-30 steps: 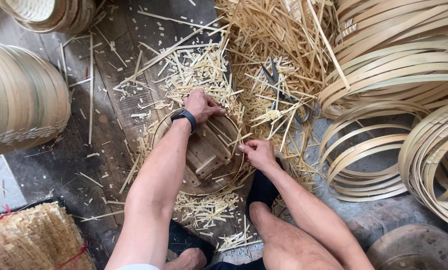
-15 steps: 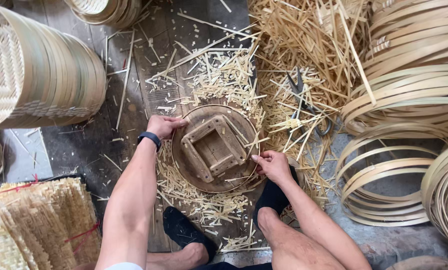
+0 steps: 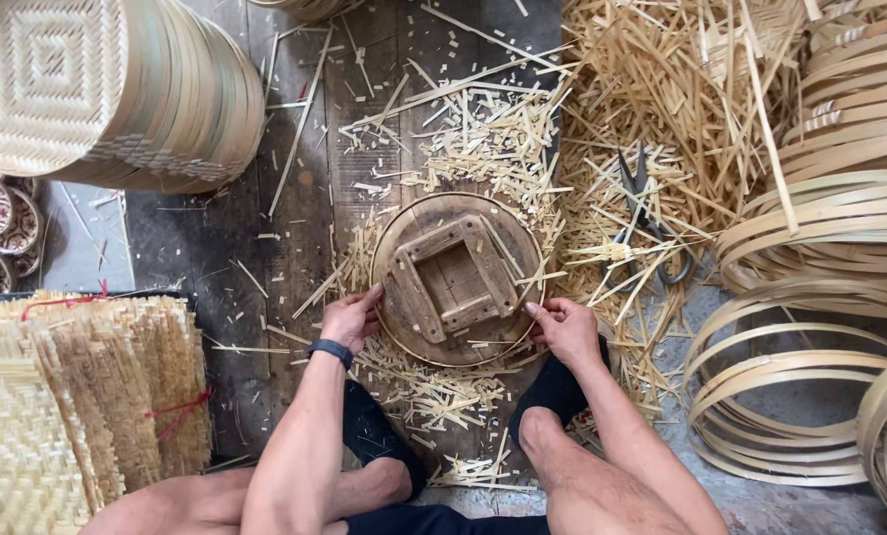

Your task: The person is assembling a bamboo basket by placing a circular frame onto a woven base, trimming the excess woven material with shears, and fitting the piece into a wooden mold.

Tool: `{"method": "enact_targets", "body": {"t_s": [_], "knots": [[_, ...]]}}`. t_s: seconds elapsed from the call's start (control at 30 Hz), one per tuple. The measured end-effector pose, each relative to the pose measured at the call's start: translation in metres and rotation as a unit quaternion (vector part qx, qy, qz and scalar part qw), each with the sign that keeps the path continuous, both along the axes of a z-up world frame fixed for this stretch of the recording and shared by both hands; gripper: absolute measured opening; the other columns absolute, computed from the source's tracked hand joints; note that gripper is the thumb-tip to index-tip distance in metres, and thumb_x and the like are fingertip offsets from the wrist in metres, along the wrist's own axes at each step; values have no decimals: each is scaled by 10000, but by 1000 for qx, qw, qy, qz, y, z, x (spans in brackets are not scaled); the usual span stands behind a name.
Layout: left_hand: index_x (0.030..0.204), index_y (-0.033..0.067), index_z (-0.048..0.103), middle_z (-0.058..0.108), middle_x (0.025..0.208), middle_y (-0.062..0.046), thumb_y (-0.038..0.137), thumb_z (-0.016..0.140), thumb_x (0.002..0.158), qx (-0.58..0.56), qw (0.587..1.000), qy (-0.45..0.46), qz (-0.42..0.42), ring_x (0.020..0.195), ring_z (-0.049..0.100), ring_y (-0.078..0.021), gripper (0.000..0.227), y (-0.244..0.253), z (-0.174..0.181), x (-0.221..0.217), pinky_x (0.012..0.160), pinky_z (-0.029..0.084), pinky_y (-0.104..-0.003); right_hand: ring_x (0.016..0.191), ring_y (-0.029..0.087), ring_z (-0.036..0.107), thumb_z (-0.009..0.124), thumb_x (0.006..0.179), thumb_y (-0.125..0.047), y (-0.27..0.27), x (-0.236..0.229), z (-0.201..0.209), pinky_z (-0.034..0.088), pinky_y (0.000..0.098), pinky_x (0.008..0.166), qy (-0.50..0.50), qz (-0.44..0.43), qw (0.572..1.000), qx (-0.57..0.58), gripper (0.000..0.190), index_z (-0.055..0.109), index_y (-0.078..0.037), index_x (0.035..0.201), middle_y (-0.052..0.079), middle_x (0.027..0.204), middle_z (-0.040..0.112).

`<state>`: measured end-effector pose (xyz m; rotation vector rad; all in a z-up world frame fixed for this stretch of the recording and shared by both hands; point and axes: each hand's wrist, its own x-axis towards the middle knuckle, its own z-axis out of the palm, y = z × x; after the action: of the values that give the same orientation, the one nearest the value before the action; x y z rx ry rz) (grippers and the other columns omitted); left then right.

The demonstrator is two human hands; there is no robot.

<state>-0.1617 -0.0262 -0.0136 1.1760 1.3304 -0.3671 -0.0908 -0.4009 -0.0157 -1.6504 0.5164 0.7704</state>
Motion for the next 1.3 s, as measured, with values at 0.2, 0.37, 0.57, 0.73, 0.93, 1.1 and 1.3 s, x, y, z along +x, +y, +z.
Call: {"method": "enact_targets", "body": {"t_s": [0.2, 0.37, 0.57, 0.73, 0.93, 1.1, 1.3], "knots": [[1148, -66, 672, 758, 974, -160, 278, 825, 841, 33, 999, -13, 33, 775, 763, -248, 486, -3, -19, -3, 650, 666, -377, 611, 176, 712, 787, 873, -197, 1, 12, 15, 599, 307, 518, 5, -9, 999, -39, 299, 735, 20, 1073, 111, 823, 757], [1148, -42, 641, 727, 982, -115, 296, 834, 867, 25, 997, -45, 59, 748, 701, -219, 480, -50, -17, 15, 665, 611, -376, 706, 162, 715, 774, 904, -129, -4, 38, 1, 611, 286, 595, -69, -56, 996, -19, 303, 708, 45, 1143, 121, 936, 758], [1002, -32, 593, 709, 978, -149, 10, 763, 860, -112, 985, -79, 107, 869, 749, -274, 225, -115, -11, -36, 789, 686, -382, 727, 184, 739, 758, 899, -93, -16, 35, -19, 634, 290, 604, 35, -66, 995, 59, 259, 687, 68, 1089, 140, 913, 751], [991, -37, 613, 716, 967, -155, -12, 742, 865, -73, 989, -49, 121, 875, 740, -260, 182, -120, -20, -38, 766, 675, -358, 689, 191, 743, 761, 888, -91, -15, 37, -9, 634, 300, 583, 42, -52, 997, 37, 221, 702, 72, 1026, 141, 872, 764], [1063, -22, 584, 687, 1004, -118, 19, 810, 830, -25, 995, -49, 82, 917, 717, -262, 328, -119, 1, -25, 840, 639, -388, 703, 213, 728, 771, 898, -123, -4, 36, 12, 607, 334, 599, 2, -27, 999, -33, 209, 720, 26, 1036, 131, 876, 750], [1109, 43, 645, 718, 1030, -106, 203, 794, 853, -73, 986, -35, 149, 909, 702, -216, 335, -100, 48, 9, 835, 581, -362, 995, 219, 691, 784, 885, -255, 15, 34, 71, 598, 395, 869, -248, 86, 948, -177, 428, 655, -25, 1222, 145, 1120, 702], [975, 31, 737, 700, 960, -130, 242, 859, 859, 315, 908, -219, -170, 765, 624, -165, 270, -94, 146, 34, 680, 527, -291, 1117, 237, 645, 759, 894, -343, 69, 58, 146, 551, 398, 992, -271, 145, 949, 78, 626, 506, -3, 1355, 128, 1195, 627]]}}
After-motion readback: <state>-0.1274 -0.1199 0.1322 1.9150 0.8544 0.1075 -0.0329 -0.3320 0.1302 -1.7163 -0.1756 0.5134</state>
